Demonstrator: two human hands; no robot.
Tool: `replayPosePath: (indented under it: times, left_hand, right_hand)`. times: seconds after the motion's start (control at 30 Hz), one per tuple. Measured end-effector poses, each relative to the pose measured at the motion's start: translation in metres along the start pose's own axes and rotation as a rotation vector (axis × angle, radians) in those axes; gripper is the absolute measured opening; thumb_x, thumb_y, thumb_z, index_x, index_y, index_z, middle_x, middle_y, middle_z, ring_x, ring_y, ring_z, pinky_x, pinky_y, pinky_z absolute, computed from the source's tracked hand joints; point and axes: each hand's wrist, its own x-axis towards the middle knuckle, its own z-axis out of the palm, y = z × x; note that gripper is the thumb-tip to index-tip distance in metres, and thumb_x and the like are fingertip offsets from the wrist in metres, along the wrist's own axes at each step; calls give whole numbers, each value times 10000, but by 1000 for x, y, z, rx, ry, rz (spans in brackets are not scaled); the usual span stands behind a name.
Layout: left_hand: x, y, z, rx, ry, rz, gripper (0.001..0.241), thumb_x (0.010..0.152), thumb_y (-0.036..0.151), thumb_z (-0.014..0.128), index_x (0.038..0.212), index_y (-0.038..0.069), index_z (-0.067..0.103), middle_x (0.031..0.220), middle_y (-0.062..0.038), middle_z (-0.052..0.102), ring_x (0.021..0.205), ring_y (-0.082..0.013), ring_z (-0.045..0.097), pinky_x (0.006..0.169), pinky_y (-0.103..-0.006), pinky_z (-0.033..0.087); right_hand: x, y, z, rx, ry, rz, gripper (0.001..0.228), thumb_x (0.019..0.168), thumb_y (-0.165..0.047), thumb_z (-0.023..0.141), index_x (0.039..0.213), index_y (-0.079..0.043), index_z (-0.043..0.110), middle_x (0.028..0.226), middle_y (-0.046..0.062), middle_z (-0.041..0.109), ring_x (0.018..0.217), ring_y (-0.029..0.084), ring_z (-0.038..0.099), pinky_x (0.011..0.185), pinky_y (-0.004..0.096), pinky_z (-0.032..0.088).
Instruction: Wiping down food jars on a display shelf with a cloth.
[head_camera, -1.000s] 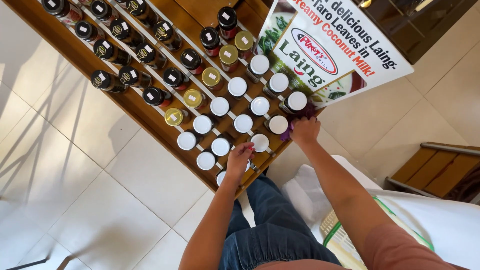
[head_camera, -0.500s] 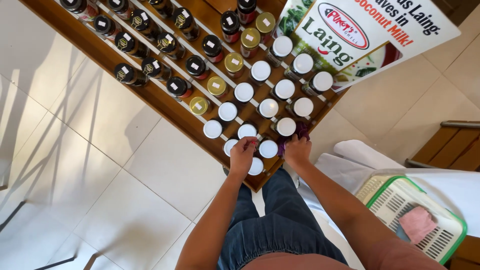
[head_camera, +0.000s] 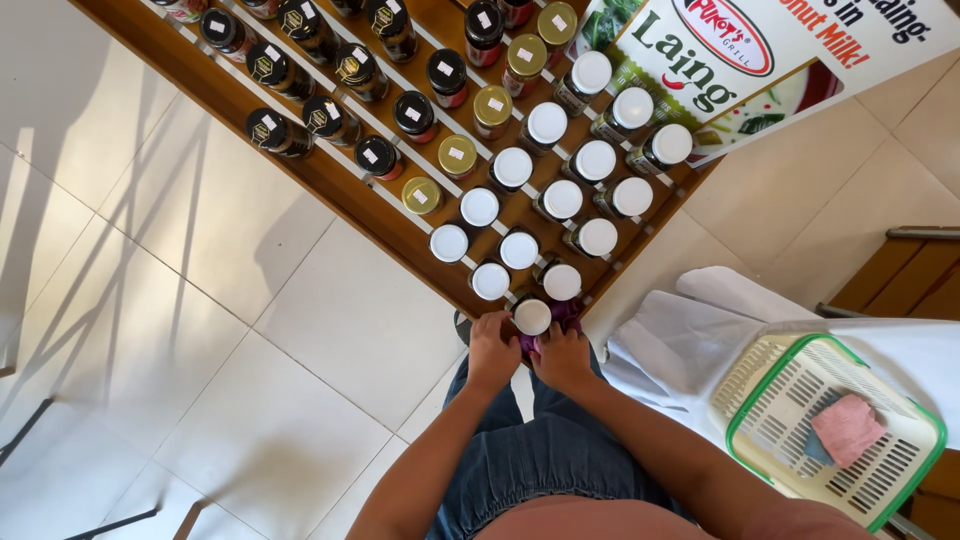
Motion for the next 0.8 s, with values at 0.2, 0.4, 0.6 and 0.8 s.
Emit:
replayPosePath:
  times: [0.2,0.4,0.6,0.8]
  left_hand:
    - [-6,-13,28,23,-112,-128,856,774,150,823,1494,-6,386,1490,-247,436,1374,-442,392,1146,-483,344]
    - [3,-27,46,-23,-91,-57,1027,695,223,892,1521,-28,336,1506,-238,442,1402,-418,395,1174,-466,333]
    - [13,-47,70,75,-41,-38,884,707,174,826,1456,-37,405,1416,-250,528,1345,-408,476,1136,-439,387]
    - [18,-49,73,-88,-20,-66,512,874,188,710,1337,42,547,1285,-209,629,1181,-409,616,957,-444,536]
  right_hand:
    - [-12,32,-9,480,98,-134,347,869,-277,728,1163,-102,664,1122,170,637,970,417,655,821,503,550]
    - [-38,20,-68,751,376,53,465,888,-131,688,1332,-33,592,1302,197,614,1181,404,609,1016,457,501]
    - [-5,-17,-77,624,432,-103,618,836,-181,724,1382,32,527,1438,299,453,1291,463,437,1093,519,363]
    - [3,-20,-56,378,462,-287,564,870,-103,669,1411,-1,543,1519,207,478,1450,417,424,1185,495,365]
